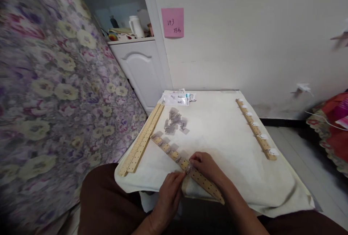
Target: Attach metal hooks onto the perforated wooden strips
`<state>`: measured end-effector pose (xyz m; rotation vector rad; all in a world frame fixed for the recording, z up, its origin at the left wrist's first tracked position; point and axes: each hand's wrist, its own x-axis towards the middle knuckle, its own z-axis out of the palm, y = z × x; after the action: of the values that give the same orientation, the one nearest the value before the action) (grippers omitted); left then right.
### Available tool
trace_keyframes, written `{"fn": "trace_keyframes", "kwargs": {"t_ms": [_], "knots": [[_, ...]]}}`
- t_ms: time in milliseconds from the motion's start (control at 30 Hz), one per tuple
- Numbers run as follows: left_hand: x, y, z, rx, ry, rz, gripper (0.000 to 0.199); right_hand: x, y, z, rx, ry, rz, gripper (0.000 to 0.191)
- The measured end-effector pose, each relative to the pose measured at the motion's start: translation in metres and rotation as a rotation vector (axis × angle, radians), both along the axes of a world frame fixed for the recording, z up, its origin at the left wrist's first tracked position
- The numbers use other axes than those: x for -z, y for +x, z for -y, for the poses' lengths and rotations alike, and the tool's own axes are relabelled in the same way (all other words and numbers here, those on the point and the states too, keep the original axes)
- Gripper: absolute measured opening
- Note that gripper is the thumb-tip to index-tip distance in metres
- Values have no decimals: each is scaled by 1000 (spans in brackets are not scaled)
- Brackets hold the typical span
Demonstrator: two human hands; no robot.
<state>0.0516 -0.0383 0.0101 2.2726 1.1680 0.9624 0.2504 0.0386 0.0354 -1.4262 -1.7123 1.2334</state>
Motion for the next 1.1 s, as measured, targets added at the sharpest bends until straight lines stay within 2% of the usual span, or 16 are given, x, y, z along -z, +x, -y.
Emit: {"fn": "trace_keyframes", "kwargs": {"t_ms": [133, 1100], "knots": [[0, 0, -1, 11, 6, -29, 62, 5, -1, -2, 3, 8, 6, 16], [-2, 3, 0, -12, -12, -127, 65, 5, 3, -2, -2, -79, -82, 16]]}}
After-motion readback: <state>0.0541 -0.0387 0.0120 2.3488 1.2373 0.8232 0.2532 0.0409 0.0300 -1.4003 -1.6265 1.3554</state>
